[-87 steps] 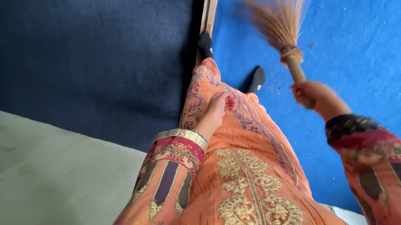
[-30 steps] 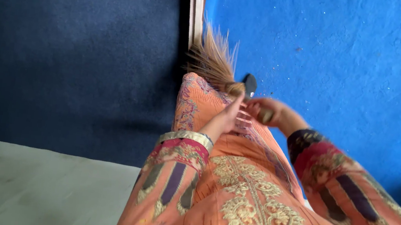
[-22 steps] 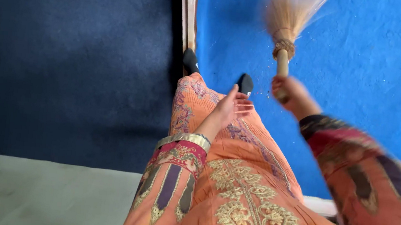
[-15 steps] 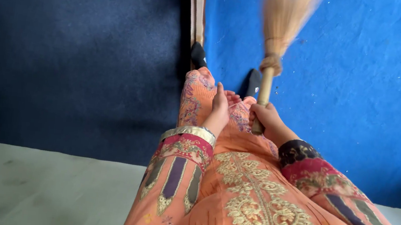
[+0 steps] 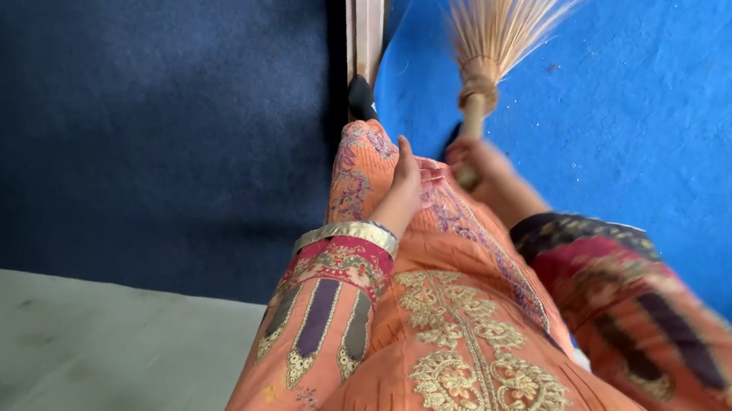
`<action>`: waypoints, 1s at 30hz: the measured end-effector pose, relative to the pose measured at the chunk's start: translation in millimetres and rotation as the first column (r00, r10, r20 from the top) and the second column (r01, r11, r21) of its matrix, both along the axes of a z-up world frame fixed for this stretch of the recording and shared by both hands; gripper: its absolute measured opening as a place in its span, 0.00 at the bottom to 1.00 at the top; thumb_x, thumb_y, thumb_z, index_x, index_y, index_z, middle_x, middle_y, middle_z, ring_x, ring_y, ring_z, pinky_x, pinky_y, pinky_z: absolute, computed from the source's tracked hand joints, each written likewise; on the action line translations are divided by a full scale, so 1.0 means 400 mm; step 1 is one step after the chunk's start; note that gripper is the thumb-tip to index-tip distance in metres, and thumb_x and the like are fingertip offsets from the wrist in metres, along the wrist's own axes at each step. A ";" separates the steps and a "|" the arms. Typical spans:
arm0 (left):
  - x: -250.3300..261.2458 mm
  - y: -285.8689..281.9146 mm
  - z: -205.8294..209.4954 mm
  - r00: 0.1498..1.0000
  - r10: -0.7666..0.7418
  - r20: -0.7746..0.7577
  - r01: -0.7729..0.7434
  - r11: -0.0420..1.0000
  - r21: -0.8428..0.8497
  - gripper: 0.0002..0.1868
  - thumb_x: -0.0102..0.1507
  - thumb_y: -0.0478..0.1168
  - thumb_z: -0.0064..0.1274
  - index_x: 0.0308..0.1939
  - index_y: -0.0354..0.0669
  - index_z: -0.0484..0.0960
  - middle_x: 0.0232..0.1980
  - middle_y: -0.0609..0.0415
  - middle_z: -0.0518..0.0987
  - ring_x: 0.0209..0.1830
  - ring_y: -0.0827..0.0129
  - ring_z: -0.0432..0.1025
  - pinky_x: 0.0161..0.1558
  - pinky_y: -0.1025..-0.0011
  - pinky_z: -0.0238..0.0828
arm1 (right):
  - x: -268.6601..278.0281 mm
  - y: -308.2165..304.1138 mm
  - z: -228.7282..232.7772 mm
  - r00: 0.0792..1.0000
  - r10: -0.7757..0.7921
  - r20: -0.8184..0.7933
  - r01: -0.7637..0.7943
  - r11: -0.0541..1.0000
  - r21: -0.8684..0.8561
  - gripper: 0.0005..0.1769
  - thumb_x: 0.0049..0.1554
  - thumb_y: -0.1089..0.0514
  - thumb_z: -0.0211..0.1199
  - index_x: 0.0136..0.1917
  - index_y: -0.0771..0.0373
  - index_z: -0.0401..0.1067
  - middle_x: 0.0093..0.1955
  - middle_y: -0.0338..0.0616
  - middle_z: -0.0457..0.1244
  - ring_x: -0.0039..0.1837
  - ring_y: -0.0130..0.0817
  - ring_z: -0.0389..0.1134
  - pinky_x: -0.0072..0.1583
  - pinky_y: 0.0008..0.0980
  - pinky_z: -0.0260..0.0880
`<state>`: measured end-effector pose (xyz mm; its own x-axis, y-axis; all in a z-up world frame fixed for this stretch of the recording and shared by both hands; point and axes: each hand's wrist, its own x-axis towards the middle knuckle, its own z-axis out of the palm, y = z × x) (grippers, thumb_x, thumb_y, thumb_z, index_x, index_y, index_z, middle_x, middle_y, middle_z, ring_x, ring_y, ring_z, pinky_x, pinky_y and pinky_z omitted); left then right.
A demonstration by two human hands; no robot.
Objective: The person sweeps a blue carpeted floor with a broom, moving from a doorway out onto a balcony, then lifts the carpet to sweep the floor underneath it.
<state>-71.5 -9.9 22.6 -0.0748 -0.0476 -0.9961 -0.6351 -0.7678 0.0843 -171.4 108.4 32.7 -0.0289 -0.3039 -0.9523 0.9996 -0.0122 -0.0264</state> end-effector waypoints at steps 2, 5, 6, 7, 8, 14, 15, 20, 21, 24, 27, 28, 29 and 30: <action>0.053 0.008 -0.071 0.999 -0.045 -0.009 0.045 0.998 0.033 0.44 0.64 0.80 0.21 0.43 0.45 0.74 0.38 0.53 0.76 0.37 0.62 0.69 0.43 0.48 0.56 | 0.013 -0.073 0.285 0.964 0.237 -0.119 -0.225 0.969 0.106 0.07 0.59 0.60 0.58 0.41 0.64 0.68 0.30 0.36 0.61 0.29 0.24 0.61 0.32 0.26 0.64; 0.092 0.022 -0.143 0.992 -0.093 -0.088 0.104 0.986 0.131 0.44 0.63 0.84 0.26 0.42 0.47 0.73 0.35 0.53 0.71 0.32 0.60 0.62 0.37 0.48 0.52 | 0.092 -0.058 0.333 0.929 0.356 -0.101 -0.346 0.933 0.102 0.06 0.60 0.59 0.58 0.43 0.64 0.68 0.30 0.36 0.61 0.30 0.24 0.62 0.33 0.27 0.64; 0.105 0.028 -0.161 0.985 -0.091 -0.150 0.120 0.973 0.199 0.43 0.63 0.84 0.30 0.42 0.48 0.73 0.35 0.52 0.71 0.31 0.59 0.62 0.36 0.50 0.52 | 0.118 -0.036 0.285 0.968 0.250 0.026 -0.249 0.968 -0.018 0.04 0.60 0.61 0.59 0.44 0.60 0.66 0.29 0.34 0.59 0.29 0.23 0.61 0.32 0.25 0.64; 0.094 0.033 -0.132 0.985 -0.091 -0.150 0.120 0.972 0.200 0.43 0.63 0.84 0.30 0.42 0.48 0.73 0.35 0.52 0.71 0.31 0.59 0.62 0.36 0.50 0.52 | 0.117 -0.008 0.224 0.968 0.250 0.026 -0.249 0.968 -0.017 0.04 0.60 0.61 0.59 0.44 0.60 0.66 0.29 0.34 0.59 0.29 0.23 0.61 0.32 0.25 0.64; 0.088 0.041 -0.103 0.990 -0.087 -0.112 0.111 0.968 0.226 0.39 0.63 0.80 0.32 0.44 0.48 0.73 0.38 0.52 0.73 0.34 0.60 0.66 0.42 0.50 0.58 | 0.120 0.021 0.164 0.956 0.229 0.182 -0.212 0.971 -0.112 0.03 0.60 0.62 0.58 0.44 0.61 0.65 0.30 0.34 0.60 0.29 0.22 0.61 0.31 0.23 0.64; 0.052 0.088 0.007 0.975 -0.151 -0.161 0.179 0.968 0.176 0.31 0.69 0.67 0.33 0.45 0.43 0.74 0.42 0.51 0.79 0.45 0.62 0.74 0.54 0.54 0.69 | -0.126 0.086 -0.004 0.854 0.084 0.514 -0.002 0.987 -0.158 0.08 0.61 0.65 0.57 0.41 0.63 0.61 0.29 0.33 0.59 0.28 0.18 0.61 0.28 0.16 0.63; 0.044 0.092 0.023 0.960 -0.138 -0.244 0.178 0.973 0.150 0.28 0.70 0.63 0.34 0.45 0.41 0.74 0.43 0.49 0.81 0.47 0.61 0.76 0.56 0.57 0.70 | -0.175 0.110 -0.054 0.800 -0.025 0.599 0.130 0.983 -0.133 0.11 0.61 0.67 0.56 0.39 0.61 0.57 0.29 0.31 0.58 0.28 0.18 0.61 0.28 0.16 0.63; 0.030 0.070 -0.062 0.930 0.055 -0.364 -0.016 0.994 0.110 0.20 0.70 0.55 0.39 0.44 0.41 0.74 0.44 0.47 0.82 0.46 0.60 0.77 0.53 0.58 0.72 | -0.124 0.125 0.068 0.992 0.107 -0.066 -0.107 0.994 0.000 0.07 0.60 0.66 0.59 0.45 0.64 0.60 0.31 0.34 0.59 0.29 0.19 0.60 0.30 0.19 0.64; 0.035 0.063 -0.093 0.923 0.112 -0.368 -0.086 0.993 0.086 0.19 0.70 0.53 0.41 0.44 0.41 0.75 0.44 0.47 0.82 0.45 0.59 0.78 0.51 0.58 0.72 | -0.085 0.115 0.094 0.936 0.209 -0.284 -0.182 0.976 0.121 0.08 0.58 0.66 0.60 0.44 0.64 0.61 0.31 0.34 0.59 0.29 0.23 0.60 0.30 0.24 0.63; 0.063 0.027 -0.113 0.930 0.152 -0.334 -0.156 0.988 0.016 0.17 0.69 0.52 0.43 0.43 0.42 0.76 0.41 0.49 0.82 0.42 0.61 0.78 0.47 0.61 0.72 | -0.050 0.090 0.172 0.812 0.370 -0.451 -0.275 0.925 0.263 0.07 0.57 0.65 0.61 0.42 0.68 0.63 0.30 0.41 0.60 0.30 0.31 0.63 0.32 0.32 0.67; 0.091 -0.008 -0.138 0.925 0.229 -0.304 -0.233 0.972 0.022 0.16 0.68 0.51 0.44 0.42 0.42 0.76 0.39 0.50 0.83 0.40 0.63 0.78 0.45 0.63 0.73 | -0.093 0.119 0.172 0.825 0.341 -0.450 -0.257 0.936 0.240 0.06 0.57 0.64 0.60 0.42 0.65 0.64 0.31 0.40 0.60 0.30 0.31 0.63 0.32 0.32 0.67; 0.101 -0.009 -0.145 0.923 0.230 -0.308 -0.235 0.972 0.021 0.16 0.68 0.51 0.44 0.42 0.42 0.76 0.39 0.50 0.83 0.40 0.63 0.78 0.45 0.63 0.73 | -0.097 0.132 0.180 0.822 0.342 -0.455 -0.257 0.936 0.239 0.06 0.57 0.64 0.60 0.42 0.65 0.64 0.31 0.40 0.60 0.30 0.31 0.63 0.32 0.32 0.67; 0.110 -0.009 -0.152 0.914 0.272 -0.301 -0.276 0.961 0.027 0.15 0.68 0.50 0.45 0.40 0.42 0.76 0.37 0.51 0.82 0.39 0.63 0.78 0.44 0.63 0.74 | -0.103 0.147 0.188 0.781 0.455 -0.428 -0.368 0.889 0.273 0.08 0.58 0.62 0.60 0.40 0.67 0.64 0.30 0.42 0.60 0.29 0.32 0.63 0.31 0.34 0.65; 0.118 -0.009 -0.159 0.904 0.312 -0.293 -0.317 0.948 0.031 0.15 0.68 0.50 0.45 0.39 0.42 0.76 0.36 0.51 0.81 0.38 0.62 0.77 0.42 0.63 0.75 | -0.109 0.162 0.194 0.727 0.559 -0.397 -0.472 0.828 0.302 0.10 0.59 0.61 0.59 0.39 0.69 0.64 0.30 0.43 0.60 0.29 0.34 0.63 0.31 0.35 0.63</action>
